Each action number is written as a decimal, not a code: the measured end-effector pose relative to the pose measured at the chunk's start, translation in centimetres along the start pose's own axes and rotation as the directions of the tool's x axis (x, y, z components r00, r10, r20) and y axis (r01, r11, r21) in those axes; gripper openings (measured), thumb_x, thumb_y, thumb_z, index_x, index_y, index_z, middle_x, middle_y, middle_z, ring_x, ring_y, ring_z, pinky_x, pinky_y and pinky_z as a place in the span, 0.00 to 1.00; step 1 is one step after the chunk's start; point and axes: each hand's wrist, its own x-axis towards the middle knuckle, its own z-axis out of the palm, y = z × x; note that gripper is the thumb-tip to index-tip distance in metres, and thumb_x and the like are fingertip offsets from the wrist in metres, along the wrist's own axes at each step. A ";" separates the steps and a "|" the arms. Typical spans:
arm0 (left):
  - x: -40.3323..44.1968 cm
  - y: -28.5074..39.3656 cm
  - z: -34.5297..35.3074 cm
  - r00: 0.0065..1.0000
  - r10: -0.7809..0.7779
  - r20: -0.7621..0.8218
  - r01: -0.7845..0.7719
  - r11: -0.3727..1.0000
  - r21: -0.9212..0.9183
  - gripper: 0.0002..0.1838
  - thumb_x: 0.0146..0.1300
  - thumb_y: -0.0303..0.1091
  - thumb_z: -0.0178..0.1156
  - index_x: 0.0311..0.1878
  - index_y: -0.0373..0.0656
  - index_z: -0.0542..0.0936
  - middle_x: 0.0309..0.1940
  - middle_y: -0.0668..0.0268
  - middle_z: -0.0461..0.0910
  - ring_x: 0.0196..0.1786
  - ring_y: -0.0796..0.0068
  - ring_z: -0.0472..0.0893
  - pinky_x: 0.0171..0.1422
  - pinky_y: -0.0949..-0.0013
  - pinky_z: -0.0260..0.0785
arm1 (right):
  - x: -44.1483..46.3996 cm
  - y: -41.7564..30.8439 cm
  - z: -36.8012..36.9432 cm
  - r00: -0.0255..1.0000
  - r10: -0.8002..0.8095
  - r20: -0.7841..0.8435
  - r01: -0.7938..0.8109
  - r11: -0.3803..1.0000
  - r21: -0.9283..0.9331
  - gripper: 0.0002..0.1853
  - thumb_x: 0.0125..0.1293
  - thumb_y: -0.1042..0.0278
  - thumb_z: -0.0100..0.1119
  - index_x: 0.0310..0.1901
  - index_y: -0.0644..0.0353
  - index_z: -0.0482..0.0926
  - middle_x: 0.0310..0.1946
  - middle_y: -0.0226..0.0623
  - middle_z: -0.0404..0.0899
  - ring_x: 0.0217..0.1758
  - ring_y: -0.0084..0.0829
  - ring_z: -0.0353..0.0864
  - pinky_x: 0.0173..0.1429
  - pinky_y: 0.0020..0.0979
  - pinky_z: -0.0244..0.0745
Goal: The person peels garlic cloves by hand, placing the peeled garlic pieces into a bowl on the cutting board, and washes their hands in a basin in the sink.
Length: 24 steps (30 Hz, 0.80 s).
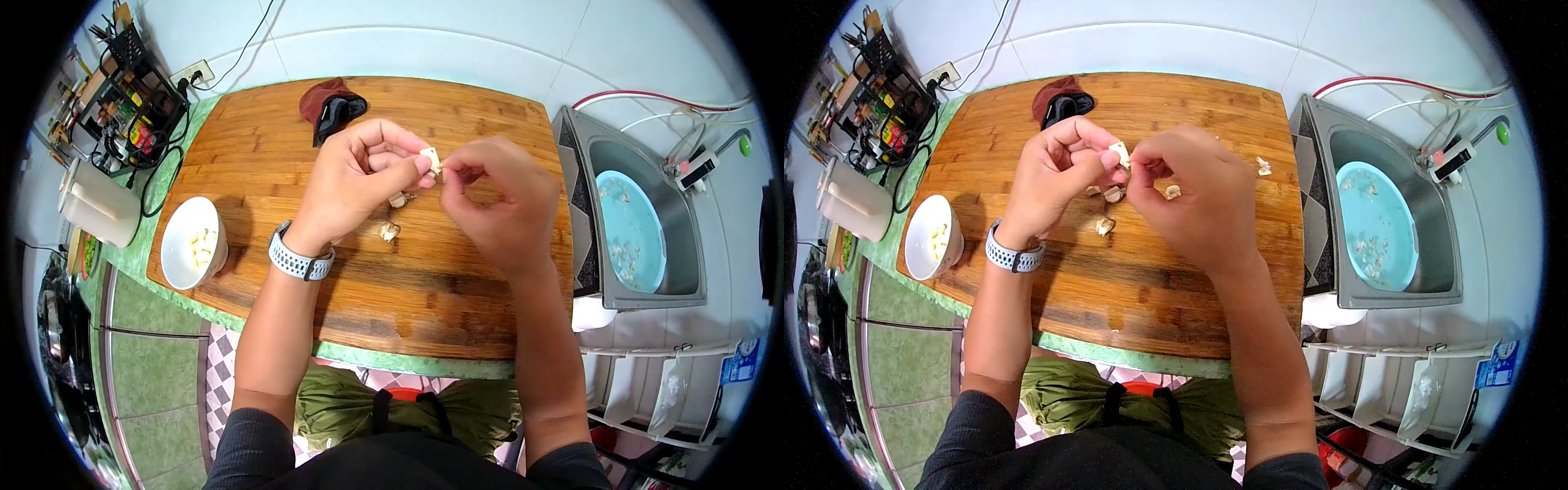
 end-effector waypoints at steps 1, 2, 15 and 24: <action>0.0 0.0 0.0 1.000 0.011 0.005 -0.011 1.000 -0.003 0.07 0.71 0.26 0.67 0.49 0.38 0.81 0.43 0.63 0.88 0.45 0.77 0.88 0.50 0.73 0.83 | 0.0 -0.1 0.0 0.999 0.036 0.007 -0.036 0.999 0.020 0.09 0.53 0.82 0.71 0.34 0.60 0.82 0.29 0.35 0.83 0.31 0.29 0.86 0.36 0.27 0.82; 0.0 0.1 0.0 1.000 0.011 0.004 -0.011 1.000 -0.004 0.07 0.71 0.26 0.67 0.49 0.38 0.81 0.43 0.63 0.88 0.45 0.77 0.88 0.50 0.73 0.83 | 0.1 -0.1 -0.1 0.999 0.036 0.008 -0.036 0.999 0.020 0.09 0.53 0.82 0.71 0.34 0.60 0.82 0.29 0.35 0.83 0.31 0.29 0.86 0.36 0.27 0.82; -0.1 -0.1 0.1 0.998 0.055 -0.001 -0.055 0.996 0.073 0.08 0.71 0.26 0.69 0.50 0.36 0.83 0.41 0.65 0.89 0.43 0.82 0.87 0.49 0.77 0.80 | 0.0 0.2 -0.2 0.983 0.181 0.019 -0.182 0.973 0.140 0.06 0.56 0.80 0.71 0.34 0.62 0.83 0.30 0.35 0.85 0.31 0.25 0.87 0.38 0.25 0.82; -0.1 0.3 -0.1 1.000 0.004 -0.021 -0.001 0.990 0.141 0.07 0.71 0.24 0.68 0.49 0.36 0.82 0.45 0.63 0.89 0.46 0.79 0.88 0.52 0.74 0.82 | -0.1 0.1 -0.3 0.941 0.339 -0.021 -0.327 0.921 0.214 0.04 0.59 0.79 0.71 0.35 0.63 0.85 0.31 0.33 0.86 0.32 0.21 0.86 0.40 0.23 0.82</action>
